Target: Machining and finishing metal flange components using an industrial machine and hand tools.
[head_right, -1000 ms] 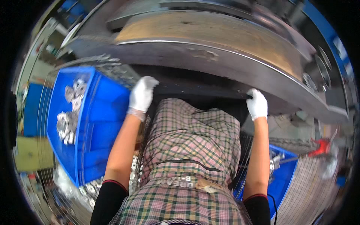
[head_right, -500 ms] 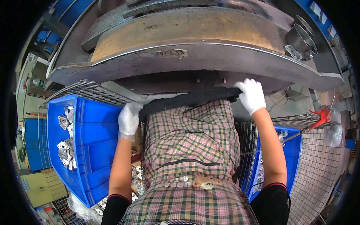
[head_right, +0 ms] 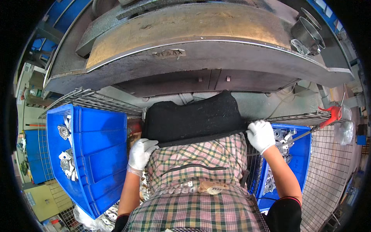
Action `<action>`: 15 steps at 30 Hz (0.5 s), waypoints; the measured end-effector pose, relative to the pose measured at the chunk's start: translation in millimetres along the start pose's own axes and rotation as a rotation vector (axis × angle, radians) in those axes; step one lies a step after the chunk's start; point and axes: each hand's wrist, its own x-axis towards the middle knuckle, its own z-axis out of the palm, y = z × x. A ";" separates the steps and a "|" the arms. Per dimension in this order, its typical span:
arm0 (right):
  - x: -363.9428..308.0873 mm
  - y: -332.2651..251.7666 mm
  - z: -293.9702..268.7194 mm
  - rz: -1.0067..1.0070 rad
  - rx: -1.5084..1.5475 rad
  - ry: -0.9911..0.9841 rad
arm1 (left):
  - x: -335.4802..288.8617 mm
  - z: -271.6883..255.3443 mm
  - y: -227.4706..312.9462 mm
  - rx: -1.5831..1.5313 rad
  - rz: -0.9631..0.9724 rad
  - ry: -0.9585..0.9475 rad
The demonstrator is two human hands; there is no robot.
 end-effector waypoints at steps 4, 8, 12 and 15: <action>-8.8 -3.5 -31.9 -0.056 -0.056 -0.143 | -8.1 -17.4 2.3 0.024 0.257 0.020; -37.5 -21.7 -31.1 -0.287 0.107 -0.579 | -28.1 -22.0 6.4 -0.015 0.161 -0.294; -44.9 -14.1 -33.4 -0.121 0.237 -0.590 | -46.5 -28.1 10.4 -0.167 -0.071 -0.152; -32.0 -6.1 -50.1 -0.080 0.195 -0.516 | -50.8 -39.5 16.1 -0.181 -0.094 -0.051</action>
